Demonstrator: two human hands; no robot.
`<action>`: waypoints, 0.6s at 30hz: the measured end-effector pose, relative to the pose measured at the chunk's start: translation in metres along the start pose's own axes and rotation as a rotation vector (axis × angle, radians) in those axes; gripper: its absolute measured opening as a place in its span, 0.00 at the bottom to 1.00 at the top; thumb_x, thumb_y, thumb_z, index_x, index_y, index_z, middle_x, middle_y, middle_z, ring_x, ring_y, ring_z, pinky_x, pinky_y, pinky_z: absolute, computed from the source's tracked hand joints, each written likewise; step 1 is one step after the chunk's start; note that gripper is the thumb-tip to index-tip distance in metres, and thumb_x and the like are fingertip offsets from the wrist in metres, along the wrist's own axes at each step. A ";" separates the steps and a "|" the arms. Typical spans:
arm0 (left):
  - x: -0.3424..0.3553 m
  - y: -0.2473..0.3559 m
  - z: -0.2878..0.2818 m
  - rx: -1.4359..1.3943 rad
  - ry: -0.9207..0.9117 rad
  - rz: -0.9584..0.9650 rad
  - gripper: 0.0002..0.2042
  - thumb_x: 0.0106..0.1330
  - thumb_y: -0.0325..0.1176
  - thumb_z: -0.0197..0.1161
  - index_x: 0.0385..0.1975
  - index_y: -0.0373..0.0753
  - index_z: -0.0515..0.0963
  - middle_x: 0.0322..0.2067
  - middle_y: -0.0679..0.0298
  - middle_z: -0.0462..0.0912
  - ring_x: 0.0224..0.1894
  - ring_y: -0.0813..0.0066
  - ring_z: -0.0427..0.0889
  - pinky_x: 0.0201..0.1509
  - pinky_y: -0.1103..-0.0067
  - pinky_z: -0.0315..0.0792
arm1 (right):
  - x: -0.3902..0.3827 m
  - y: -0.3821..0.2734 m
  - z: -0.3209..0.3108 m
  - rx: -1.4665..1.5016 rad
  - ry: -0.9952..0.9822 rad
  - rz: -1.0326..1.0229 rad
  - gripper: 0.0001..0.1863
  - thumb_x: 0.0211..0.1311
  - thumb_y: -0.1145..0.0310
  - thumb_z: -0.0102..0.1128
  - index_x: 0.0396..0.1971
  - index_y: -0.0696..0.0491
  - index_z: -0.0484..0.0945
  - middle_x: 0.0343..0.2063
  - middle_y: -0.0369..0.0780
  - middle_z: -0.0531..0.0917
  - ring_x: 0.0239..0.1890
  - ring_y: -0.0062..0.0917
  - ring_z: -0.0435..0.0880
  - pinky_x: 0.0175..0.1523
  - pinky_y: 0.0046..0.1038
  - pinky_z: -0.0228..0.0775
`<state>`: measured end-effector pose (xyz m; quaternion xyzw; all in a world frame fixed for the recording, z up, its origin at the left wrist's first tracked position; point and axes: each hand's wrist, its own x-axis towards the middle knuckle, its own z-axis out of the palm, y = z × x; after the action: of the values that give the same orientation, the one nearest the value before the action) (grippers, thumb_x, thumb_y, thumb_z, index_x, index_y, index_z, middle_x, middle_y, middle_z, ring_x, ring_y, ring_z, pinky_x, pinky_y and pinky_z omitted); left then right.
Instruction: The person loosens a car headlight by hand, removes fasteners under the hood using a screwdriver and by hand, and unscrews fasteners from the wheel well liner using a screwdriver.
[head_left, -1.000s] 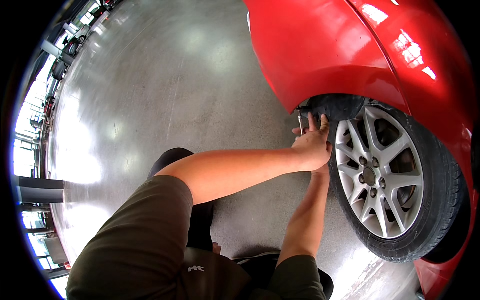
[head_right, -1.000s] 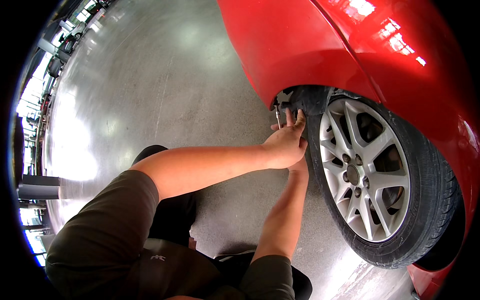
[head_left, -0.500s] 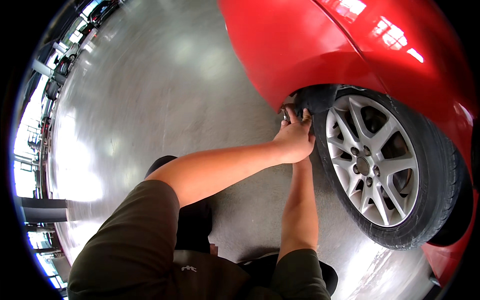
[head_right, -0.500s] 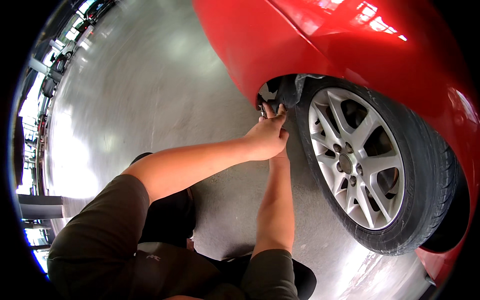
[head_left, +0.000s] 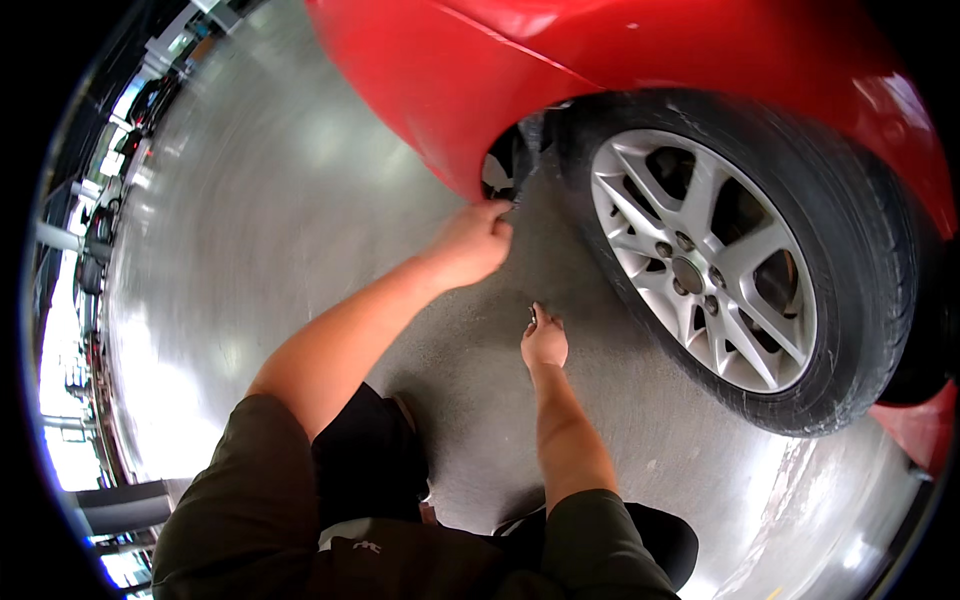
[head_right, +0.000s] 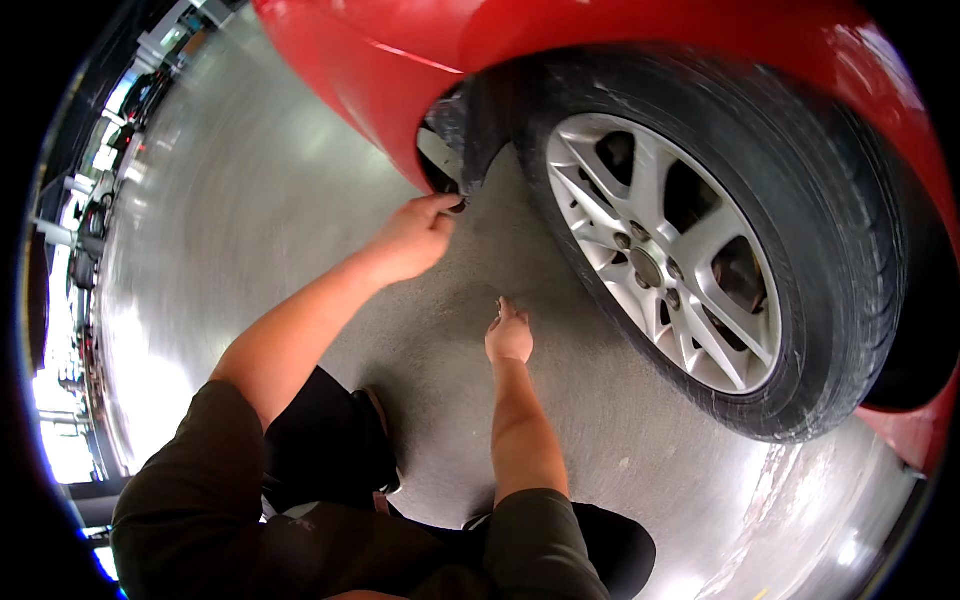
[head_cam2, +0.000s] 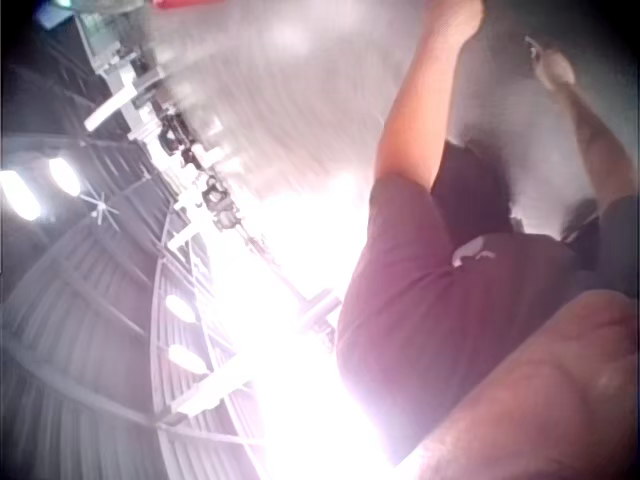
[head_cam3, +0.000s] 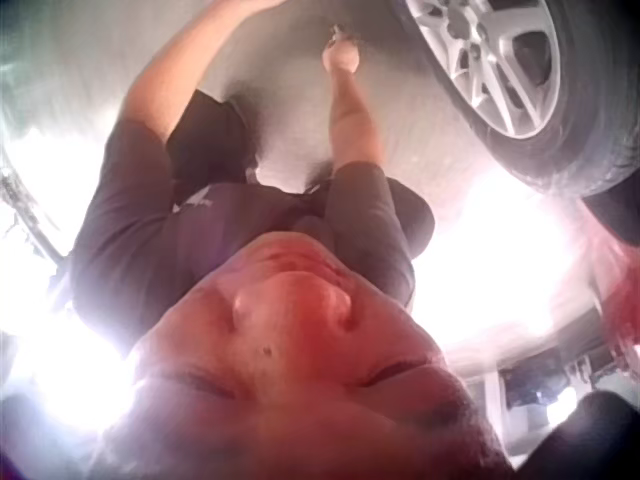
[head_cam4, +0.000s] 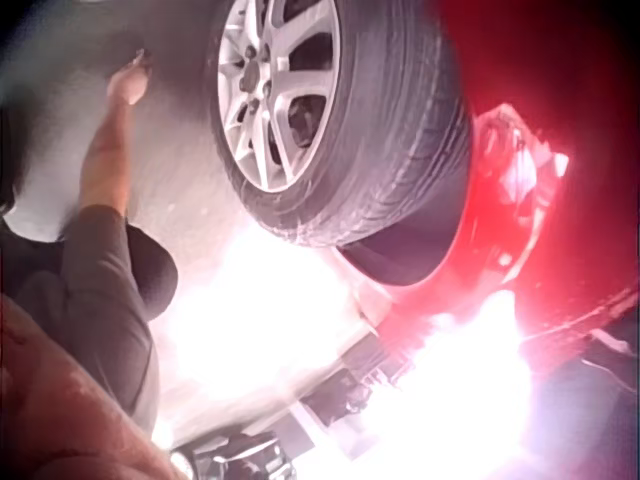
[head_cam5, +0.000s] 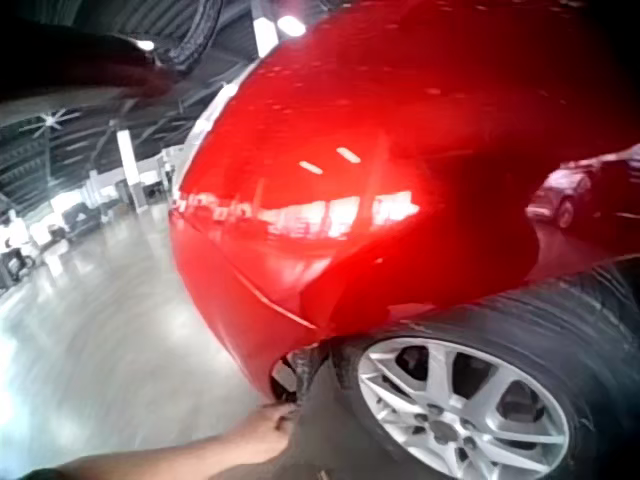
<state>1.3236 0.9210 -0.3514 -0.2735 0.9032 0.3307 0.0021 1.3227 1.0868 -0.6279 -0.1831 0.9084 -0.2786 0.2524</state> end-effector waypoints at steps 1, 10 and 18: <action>-0.001 0.004 -0.008 -0.003 -0.024 0.008 0.19 0.71 0.32 0.50 0.56 0.32 0.79 0.48 0.44 0.85 0.50 0.50 0.85 0.57 0.66 0.76 | 0.000 0.005 0.003 -0.025 0.023 0.024 0.24 0.68 0.65 0.58 0.64 0.37 0.75 0.56 0.45 0.81 0.54 0.44 0.84 0.58 0.41 0.79; -0.002 -0.012 -0.038 0.057 0.225 0.075 0.13 0.71 0.32 0.52 0.41 0.32 0.82 0.32 0.56 0.85 0.33 0.67 0.82 0.42 0.71 0.76 | 0.009 -0.007 -0.010 0.027 -0.101 0.135 0.25 0.66 0.65 0.61 0.64 0.38 0.75 0.58 0.41 0.81 0.60 0.41 0.80 0.62 0.40 0.76; -0.007 0.021 -0.041 0.024 0.378 0.129 0.07 0.69 0.31 0.62 0.36 0.34 0.82 0.24 0.57 0.82 0.25 0.73 0.78 0.35 0.76 0.74 | 0.057 -0.064 -0.069 0.445 0.389 -0.341 0.21 0.63 0.62 0.67 0.55 0.53 0.78 0.56 0.47 0.80 0.52 0.43 0.83 0.56 0.43 0.78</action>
<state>1.3262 0.9128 -0.3059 -0.2721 0.9071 0.2622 -0.1856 1.2499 1.0386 -0.5608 -0.2163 0.8127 -0.5380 0.0579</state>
